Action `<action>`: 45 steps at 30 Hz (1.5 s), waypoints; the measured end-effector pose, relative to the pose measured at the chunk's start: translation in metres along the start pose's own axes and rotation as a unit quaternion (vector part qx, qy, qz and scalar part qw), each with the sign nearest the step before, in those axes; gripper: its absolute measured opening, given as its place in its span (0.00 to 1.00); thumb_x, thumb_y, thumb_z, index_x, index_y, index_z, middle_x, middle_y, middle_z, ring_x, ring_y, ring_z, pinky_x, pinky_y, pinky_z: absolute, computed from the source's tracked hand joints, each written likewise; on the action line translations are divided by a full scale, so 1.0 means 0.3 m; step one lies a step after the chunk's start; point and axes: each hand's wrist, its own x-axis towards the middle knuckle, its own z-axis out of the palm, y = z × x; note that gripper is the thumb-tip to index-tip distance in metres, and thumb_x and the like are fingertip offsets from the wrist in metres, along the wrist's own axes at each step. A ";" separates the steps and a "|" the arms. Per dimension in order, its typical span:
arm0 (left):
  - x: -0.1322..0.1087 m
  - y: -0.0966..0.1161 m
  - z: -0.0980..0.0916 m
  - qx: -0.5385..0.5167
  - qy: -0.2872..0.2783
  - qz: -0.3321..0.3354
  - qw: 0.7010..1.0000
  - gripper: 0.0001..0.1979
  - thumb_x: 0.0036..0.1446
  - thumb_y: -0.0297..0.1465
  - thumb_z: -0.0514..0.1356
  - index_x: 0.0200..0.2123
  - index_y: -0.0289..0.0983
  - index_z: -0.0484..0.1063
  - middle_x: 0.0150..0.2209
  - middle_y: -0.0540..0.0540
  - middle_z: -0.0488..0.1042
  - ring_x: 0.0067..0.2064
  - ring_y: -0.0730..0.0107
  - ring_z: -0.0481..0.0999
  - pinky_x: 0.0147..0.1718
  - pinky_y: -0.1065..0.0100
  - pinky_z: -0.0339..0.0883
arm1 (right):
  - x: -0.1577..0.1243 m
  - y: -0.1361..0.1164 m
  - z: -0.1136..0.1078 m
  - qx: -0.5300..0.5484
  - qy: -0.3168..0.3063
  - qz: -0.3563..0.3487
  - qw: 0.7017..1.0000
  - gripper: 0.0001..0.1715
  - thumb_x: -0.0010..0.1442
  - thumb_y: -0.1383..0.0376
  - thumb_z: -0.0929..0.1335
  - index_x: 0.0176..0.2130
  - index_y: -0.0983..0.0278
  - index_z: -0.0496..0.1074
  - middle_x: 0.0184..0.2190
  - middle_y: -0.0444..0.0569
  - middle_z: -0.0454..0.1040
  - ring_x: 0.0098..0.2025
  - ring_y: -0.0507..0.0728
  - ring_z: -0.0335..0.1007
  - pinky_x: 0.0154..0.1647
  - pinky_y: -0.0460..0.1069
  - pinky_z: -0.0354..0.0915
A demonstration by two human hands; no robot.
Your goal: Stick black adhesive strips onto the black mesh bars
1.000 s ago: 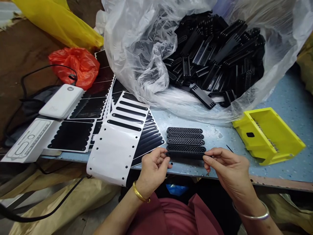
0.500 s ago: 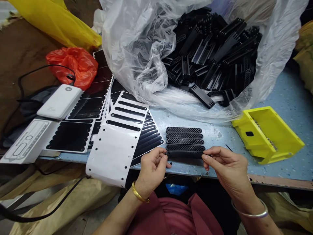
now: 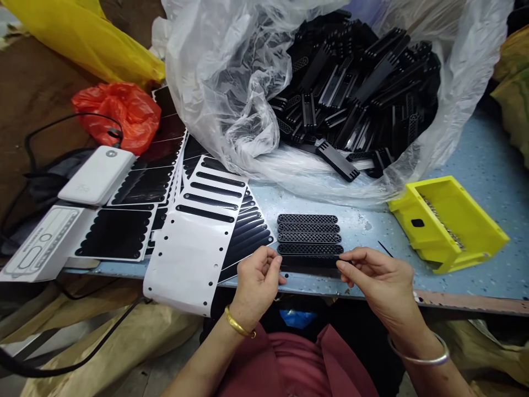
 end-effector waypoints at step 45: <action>0.010 -0.010 0.004 0.053 0.026 0.070 0.996 0.08 0.55 0.35 0.60 0.27 0.38 0.69 0.18 0.52 0.71 0.19 0.72 0.75 0.16 0.76 0.64 | 0.002 -0.024 -0.040 -0.021 0.003 0.069 0.997 0.10 0.43 0.63 0.76 0.24 0.66 0.75 0.16 0.43 0.71 0.18 0.49 0.63 0.18 0.45 0.61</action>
